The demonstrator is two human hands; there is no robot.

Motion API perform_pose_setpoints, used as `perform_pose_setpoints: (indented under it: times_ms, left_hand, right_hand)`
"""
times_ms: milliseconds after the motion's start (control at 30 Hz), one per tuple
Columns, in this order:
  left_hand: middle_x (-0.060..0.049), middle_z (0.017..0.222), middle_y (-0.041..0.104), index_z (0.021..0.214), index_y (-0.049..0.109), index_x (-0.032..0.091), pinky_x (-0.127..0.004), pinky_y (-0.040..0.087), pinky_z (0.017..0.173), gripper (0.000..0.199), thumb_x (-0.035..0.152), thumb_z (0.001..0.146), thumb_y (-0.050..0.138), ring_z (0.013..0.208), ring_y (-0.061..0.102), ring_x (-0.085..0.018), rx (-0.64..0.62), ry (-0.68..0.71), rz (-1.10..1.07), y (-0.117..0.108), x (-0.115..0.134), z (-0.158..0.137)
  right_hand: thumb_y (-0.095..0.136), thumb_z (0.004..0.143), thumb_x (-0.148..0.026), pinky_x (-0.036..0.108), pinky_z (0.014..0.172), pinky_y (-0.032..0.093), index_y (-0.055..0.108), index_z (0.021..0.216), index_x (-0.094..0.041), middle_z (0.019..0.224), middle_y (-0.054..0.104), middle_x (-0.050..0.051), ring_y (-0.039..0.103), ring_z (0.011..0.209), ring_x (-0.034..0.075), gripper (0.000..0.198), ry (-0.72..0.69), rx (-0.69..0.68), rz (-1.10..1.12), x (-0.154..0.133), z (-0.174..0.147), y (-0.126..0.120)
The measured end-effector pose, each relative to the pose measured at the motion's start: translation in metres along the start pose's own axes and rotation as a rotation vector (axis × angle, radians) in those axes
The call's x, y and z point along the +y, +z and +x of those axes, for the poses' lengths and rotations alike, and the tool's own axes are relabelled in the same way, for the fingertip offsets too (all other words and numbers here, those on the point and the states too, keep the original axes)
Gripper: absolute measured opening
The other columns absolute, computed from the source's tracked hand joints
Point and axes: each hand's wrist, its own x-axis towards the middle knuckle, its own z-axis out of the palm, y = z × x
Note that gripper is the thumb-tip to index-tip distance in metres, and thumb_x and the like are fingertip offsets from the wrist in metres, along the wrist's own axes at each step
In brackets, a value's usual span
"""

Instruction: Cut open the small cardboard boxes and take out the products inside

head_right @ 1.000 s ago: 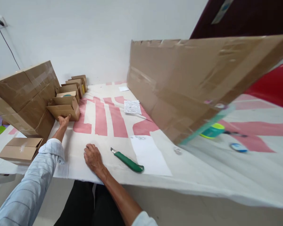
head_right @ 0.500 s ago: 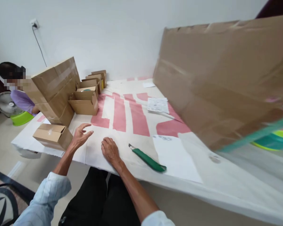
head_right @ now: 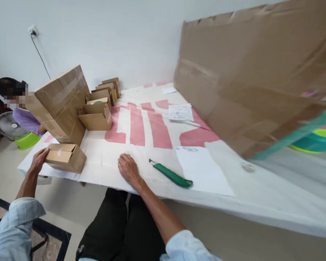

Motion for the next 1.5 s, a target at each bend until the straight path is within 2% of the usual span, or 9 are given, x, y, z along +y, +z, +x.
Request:
perform_pose_setpoints:
  times_ms: [100,367,533,633,767,933,1133,1267,1500]
  left_hand:
    - [-0.006,0.085,0.077,0.093,0.077,0.014,-0.036,0.056,0.082,0.067,0.074,0.065,0.074,0.093,0.068,-0.029,-0.074,-0.014,-0.097,0.010,-0.003,-0.017]
    - [-0.010,0.107,0.080,0.109,0.080,0.016,-0.040,0.058,0.092,0.074,0.075,0.066,0.082,0.106,0.071,-0.034,-0.317,0.005,-0.295,0.059,0.020,-0.096]
    - [-0.013,0.113,0.078,0.115,0.077,0.019,-0.044,0.060,0.095,0.070,0.074,0.071,0.084,0.110,0.073,-0.035,-0.538,0.025,-0.450,0.084,0.029,-0.138]
    - [-0.016,0.120,0.077,0.120,0.075,0.019,-0.049,0.058,0.103,0.076,0.077,0.072,0.083,0.118,0.072,-0.038,-0.558,0.040,-0.522,0.092,0.018,-0.138]
    - [-0.020,0.151,0.064,0.144,0.064,0.020,-0.053,0.045,0.123,0.103,0.081,0.065,0.086,0.147,0.055,-0.044,-0.587,0.084,-0.649,0.103,0.006,-0.133]
    - [-0.020,0.170,0.046,0.163,0.046,0.019,-0.054,0.033,0.131,0.127,0.082,0.061,0.089,0.160,0.036,-0.048,-0.776,0.073,-0.871,0.108,0.001,-0.141]
    - [-0.018,0.157,0.061,0.165,0.044,0.021,-0.055,0.035,0.129,0.131,0.036,0.050,0.104,0.152,0.048,-0.047,-1.012,0.006,-0.706,0.102,-0.008,-0.139]
    - [-0.014,0.158,0.060,0.165,0.044,0.025,-0.054,0.038,0.127,0.123,0.028,0.054,0.098,0.149,0.050,-0.042,-0.973,0.068,-0.521,0.104,-0.009,-0.139]
    - [-0.020,0.165,0.050,0.170,0.034,0.021,-0.052,0.049,0.118,0.133,0.037,0.054,0.098,0.152,0.045,-0.046,-0.891,0.134,-0.592,0.110,-0.002,-0.154]
  right_hand:
    - [0.052,0.097,-0.013,0.045,0.100,0.050,0.072,0.094,-0.023,0.109,0.071,0.011,0.061,0.102,0.029,0.023,0.006,-0.003,-0.010,0.000,0.001,0.000]
    - [0.048,0.098,-0.014,0.045,0.102,0.049,0.072,0.106,-0.021,0.110,0.072,0.013,0.062,0.104,0.030,0.026,0.043,-0.008,0.044,-0.004,0.000,-0.008]
    - [0.049,0.097,-0.026,0.039,0.087,0.053,0.072,0.095,-0.023,0.099,0.074,0.010,0.063,0.091,0.026,0.024,0.249,0.071,0.327,0.002,-0.002,-0.018]
    - [0.046,0.098,-0.032,0.036,0.081,0.053,0.074,0.099,-0.022,0.102,0.077,0.010,0.066,0.089,0.024,0.030,0.342,0.124,0.401,0.007,0.000,-0.021]
    - [0.047,0.096,-0.038,0.035,0.080,0.054,0.076,0.096,-0.021,0.100,0.079,0.010,0.069,0.089,0.024,0.034,0.381,0.135,0.438,0.007,0.001,-0.022]
    - [0.049,0.095,-0.046,0.035,0.081,0.053,0.077,0.097,-0.020,0.102,0.080,0.010,0.069,0.090,0.025,0.039,0.422,0.129,0.481,0.000,0.001,-0.027]
    - [0.056,0.090,-0.060,0.037,0.082,0.053,0.077,0.091,-0.020,0.096,0.079,0.008,0.068,0.090,0.026,0.046,0.496,0.155,0.597,-0.008,0.002,-0.033]
    - [0.058,0.088,-0.068,0.036,0.081,0.052,0.078,0.093,-0.018,0.092,0.079,0.007,0.068,0.088,0.025,0.054,0.538,0.159,0.651,-0.012,0.002,-0.037]
    - [0.063,0.087,-0.080,0.041,0.091,0.057,0.082,0.110,-0.018,0.109,0.083,0.010,0.074,0.103,0.030,0.069,0.632,0.192,0.889,-0.025,-0.007,-0.064]
